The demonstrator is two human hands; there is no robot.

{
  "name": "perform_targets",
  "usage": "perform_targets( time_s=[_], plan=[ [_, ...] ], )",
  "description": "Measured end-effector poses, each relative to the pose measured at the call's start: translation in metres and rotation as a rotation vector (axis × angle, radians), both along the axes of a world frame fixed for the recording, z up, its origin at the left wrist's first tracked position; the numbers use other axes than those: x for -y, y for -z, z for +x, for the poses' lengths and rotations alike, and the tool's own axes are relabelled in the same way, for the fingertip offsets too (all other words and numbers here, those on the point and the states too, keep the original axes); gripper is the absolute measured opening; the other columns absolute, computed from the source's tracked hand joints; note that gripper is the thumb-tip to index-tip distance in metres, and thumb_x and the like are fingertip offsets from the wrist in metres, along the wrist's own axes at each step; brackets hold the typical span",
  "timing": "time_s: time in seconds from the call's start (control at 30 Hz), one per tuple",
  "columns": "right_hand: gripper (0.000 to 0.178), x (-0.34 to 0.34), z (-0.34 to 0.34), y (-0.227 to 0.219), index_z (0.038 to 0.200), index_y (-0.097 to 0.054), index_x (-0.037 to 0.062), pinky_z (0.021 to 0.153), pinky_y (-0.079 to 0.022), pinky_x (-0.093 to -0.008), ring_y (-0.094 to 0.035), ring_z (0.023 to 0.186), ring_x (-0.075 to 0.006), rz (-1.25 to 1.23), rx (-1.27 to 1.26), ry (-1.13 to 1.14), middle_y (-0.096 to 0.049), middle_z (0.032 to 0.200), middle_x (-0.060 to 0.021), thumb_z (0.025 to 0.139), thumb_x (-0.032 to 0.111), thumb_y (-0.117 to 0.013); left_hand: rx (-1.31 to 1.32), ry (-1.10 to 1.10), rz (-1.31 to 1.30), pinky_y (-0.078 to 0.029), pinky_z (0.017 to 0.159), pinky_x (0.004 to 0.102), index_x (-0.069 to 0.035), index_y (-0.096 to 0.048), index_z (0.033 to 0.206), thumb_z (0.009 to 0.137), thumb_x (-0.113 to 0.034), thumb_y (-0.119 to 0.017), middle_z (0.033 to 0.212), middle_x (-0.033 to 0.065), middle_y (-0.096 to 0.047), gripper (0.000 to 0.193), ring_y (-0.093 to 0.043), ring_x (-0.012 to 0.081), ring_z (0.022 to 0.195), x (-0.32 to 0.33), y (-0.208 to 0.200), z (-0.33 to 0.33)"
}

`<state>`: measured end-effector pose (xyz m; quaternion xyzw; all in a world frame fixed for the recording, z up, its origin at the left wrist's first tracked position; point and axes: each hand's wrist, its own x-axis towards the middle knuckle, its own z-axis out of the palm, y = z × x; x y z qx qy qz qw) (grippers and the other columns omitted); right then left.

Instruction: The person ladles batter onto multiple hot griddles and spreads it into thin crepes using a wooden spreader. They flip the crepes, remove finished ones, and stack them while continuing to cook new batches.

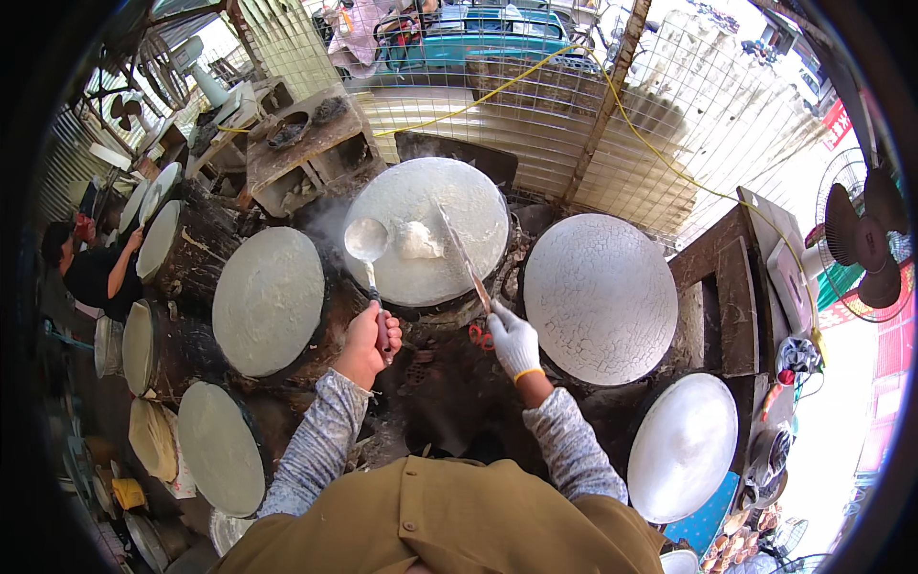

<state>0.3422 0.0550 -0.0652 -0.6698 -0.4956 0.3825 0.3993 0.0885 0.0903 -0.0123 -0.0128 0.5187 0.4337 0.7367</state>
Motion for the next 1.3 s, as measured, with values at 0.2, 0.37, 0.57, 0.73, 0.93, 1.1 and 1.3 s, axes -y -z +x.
perform_targets(
  time_s=[0.2,0.37,0.57,0.73,0.93,1.1,1.3],
  plan=[
    [0.032,0.022,-0.088,0.051,0.117,-0.068,0.0068,0.088,-0.051,-0.0339,-0.069,0.098,-0.0286,-0.143,-0.159,0.013,-0.072,0.104,-0.0155,0.093,0.027,-0.061,0.024,-0.095,-0.017,-0.038,0.042,0.0313,-0.012,-0.041,0.077,0.102,-0.041,-0.04,0.061,0.0031,-0.046,0.038,-0.043,0.0187,0.05,-0.011,0.002,0.087],
    [0.036,-0.005,-0.055,-0.002,0.125,-0.062,0.0142,0.036,-0.033,-0.0266,-0.045,0.042,-0.0108,-0.439,-0.757,-0.162,-0.055,0.066,-0.001,0.097,0.035,-0.058,0.718,-0.367,0.025,-0.038,0.041,0.0268,-0.011,-0.039,0.071,0.102,-0.041,-0.035,0.057,-0.0006,-0.039,0.044,-0.041,0.0122,0.047,-0.025,-0.018,0.077],
    [0.039,-0.065,0.0,0.019,0.127,-0.064,0.0121,0.052,-0.05,-0.0356,-0.062,0.056,-0.0218,0.062,-0.053,-0.212,-0.069,0.082,-0.0149,0.095,0.033,-0.056,1.259,-0.15,0.446,-0.039,0.04,0.0258,-0.009,-0.039,0.083,0.103,-0.034,-0.042,0.065,0.0001,-0.039,0.033,-0.041,0.0101,0.048,0.035,-0.1,0.006],
    [0.039,-0.049,-0.022,0.015,0.123,-0.065,0.0105,0.082,-0.053,-0.0372,-0.07,0.092,-0.0319,0.085,0.137,-0.445,-0.069,0.099,-0.0223,0.092,0.032,-0.057,1.073,-0.213,0.748,-0.035,0.033,0.0219,-0.01,-0.035,0.084,0.105,-0.032,-0.039,0.063,0.0003,-0.038,0.031,-0.037,0.0076,0.043,0.113,-0.162,-0.069],
    [0.04,-0.039,-0.02,0.028,0.124,-0.064,0.0058,0.088,-0.05,-0.0312,-0.069,0.103,-0.024,0.058,0.101,-0.334,-0.068,0.111,-0.0206,0.092,0.029,-0.06,0.804,-0.488,0.979,-0.033,0.031,0.0194,-0.01,-0.034,0.086,0.106,-0.034,-0.037,0.063,0.0013,-0.039,0.031,-0.033,0.0053,0.039,0.256,-0.194,-0.171],
    [0.037,0.032,-0.067,0.033,0.126,-0.061,-0.0038,0.06,-0.043,-0.0187,-0.051,0.068,-0.003,0.04,-0.153,-0.219,-0.066,0.088,0.0028,0.095,0.016,-0.059,0.383,-0.756,0.996,-0.035,0.032,0.0216,-0.008,-0.035,0.087,0.106,-0.035,-0.036,0.062,0.0023,-0.04,0.033,-0.037,0.0063,0.042,0.421,-0.182,-0.243],
    [0.056,0.218,-0.234,-0.043,0.141,-0.046,-0.0011,0.08,-0.047,-0.0217,-0.056,0.088,-0.0088,-0.384,-0.277,-0.721,-0.064,0.109,-0.0031,0.088,0.008,-0.06,0.03,-1.066,0.56,-0.028,0.033,0.0223,-0.011,-0.046,0.084,0.103,-0.042,-0.042,0.061,-0.0034,-0.037,0.037,-0.035,0.0076,0.043,0.594,-0.12,-0.306]
  ],
)
